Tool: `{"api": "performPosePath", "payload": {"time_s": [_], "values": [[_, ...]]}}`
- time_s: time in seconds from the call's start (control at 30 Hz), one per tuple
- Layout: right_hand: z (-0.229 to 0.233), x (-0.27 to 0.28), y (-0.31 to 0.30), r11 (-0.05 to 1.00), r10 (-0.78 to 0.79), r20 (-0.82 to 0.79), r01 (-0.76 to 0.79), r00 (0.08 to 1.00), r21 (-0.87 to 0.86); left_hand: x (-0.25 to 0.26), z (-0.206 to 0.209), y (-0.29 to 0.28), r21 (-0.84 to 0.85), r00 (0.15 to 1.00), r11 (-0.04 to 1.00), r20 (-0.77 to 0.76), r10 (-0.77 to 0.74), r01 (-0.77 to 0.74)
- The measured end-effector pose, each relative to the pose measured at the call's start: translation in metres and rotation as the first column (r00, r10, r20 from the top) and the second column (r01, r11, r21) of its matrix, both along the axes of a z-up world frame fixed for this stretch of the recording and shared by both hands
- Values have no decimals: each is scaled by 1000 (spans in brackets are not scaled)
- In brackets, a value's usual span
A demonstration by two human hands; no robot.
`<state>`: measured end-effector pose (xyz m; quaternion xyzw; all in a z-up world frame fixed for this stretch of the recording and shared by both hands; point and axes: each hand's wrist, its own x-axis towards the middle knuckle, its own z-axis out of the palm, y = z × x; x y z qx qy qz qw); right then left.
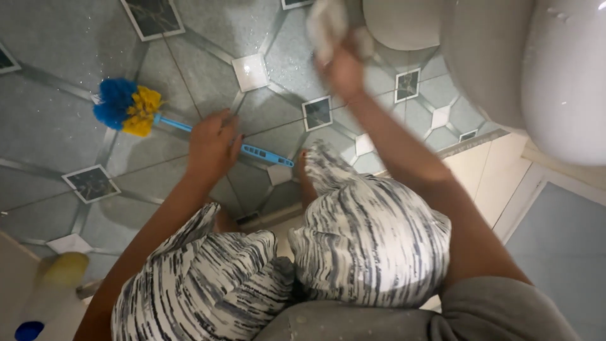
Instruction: Scrubbing the bathroom floor tiles using a brush and cleaning solution.
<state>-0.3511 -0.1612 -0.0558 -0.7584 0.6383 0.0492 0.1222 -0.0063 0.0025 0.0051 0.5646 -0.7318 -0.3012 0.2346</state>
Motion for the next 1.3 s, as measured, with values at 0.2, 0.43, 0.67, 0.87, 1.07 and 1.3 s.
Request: {"api": "performPosePath", "payload": {"time_s": [0.2,0.43,0.67,0.87,1.07,1.3], "values": [[-89,-4,27,980,180,181,-192,967,55,17,-4,3,28,995,997,65,72,-74],[-15,6,-102,919,165,49,-135,985,-370,24,7,14,-20,989,994,103,106,-104],[-75,47,42,951,308,351,-283,884,-123,22,15,-2,-22,990,990,-18,142,-142],[-24,18,-45,861,363,-103,-375,926,-343,36,11,2,-80,984,981,16,179,-177],[-41,67,36,964,266,342,-239,901,-120,16,17,-8,-86,983,981,-80,167,-173],[-38,29,-22,990,88,245,-113,965,89,38,16,5,-108,984,978,-12,178,-179]]}}
